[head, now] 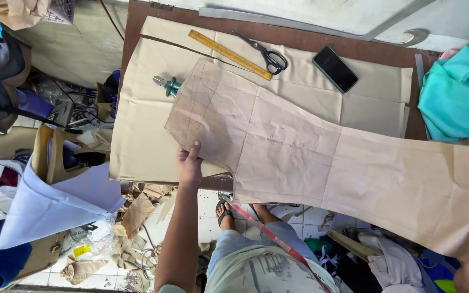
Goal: The person measures and marks a large piece of beige fabric on a wooden table using a ruler and a pencil. They then use scissors to cut the fabric along the marked lines, separating it into smaller pieces.
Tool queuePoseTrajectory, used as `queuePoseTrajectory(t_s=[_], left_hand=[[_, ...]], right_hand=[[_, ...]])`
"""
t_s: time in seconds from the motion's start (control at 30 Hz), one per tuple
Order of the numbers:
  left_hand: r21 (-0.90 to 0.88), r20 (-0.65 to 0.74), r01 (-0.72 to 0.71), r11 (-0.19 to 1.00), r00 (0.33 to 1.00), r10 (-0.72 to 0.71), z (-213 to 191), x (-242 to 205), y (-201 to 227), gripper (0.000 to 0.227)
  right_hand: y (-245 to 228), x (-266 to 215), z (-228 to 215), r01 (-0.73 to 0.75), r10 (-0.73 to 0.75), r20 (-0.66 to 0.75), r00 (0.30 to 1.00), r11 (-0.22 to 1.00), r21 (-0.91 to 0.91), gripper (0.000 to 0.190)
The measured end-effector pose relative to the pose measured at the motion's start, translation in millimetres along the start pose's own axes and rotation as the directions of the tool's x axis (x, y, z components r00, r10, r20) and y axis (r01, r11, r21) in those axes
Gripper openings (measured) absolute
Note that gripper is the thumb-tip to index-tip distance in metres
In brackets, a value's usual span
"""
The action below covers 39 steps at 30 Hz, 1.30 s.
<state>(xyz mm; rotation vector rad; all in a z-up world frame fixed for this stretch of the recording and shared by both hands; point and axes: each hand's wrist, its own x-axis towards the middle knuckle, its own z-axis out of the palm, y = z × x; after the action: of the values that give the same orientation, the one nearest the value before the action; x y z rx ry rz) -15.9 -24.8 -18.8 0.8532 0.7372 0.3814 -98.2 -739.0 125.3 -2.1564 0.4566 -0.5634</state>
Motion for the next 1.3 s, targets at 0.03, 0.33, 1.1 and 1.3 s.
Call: queuePoseTrajectory(t_s=[0.03,0.33,1.1,1.3], left_hand=[[0.021,0.037,-0.017,1.000,0.999,0.016,6,-4,4,0.025],[0.218,-0.008,0.065,0.974,0.998,-0.065,45,-56,4,0.056],[0.750,0.185,-0.206,0.629,0.978,0.099,159,-111,-86,0.032],[0.077,0.931,-0.821,0.566,0.262,0.254,293,-169,-142,0.031]], right_hand=[[-22,-8,23,-0.014,0.013,0.015,1.000,0.997,0.075,0.019],[-183,-76,257,0.473,-0.494,0.149,0.857,0.867,0.156,0.039],[-85,-29,326,-0.721,0.451,0.669,0.591,0.668,0.186,0.061],[6,54,281,-0.494,0.216,0.455,0.864,0.538,0.683,0.041]])
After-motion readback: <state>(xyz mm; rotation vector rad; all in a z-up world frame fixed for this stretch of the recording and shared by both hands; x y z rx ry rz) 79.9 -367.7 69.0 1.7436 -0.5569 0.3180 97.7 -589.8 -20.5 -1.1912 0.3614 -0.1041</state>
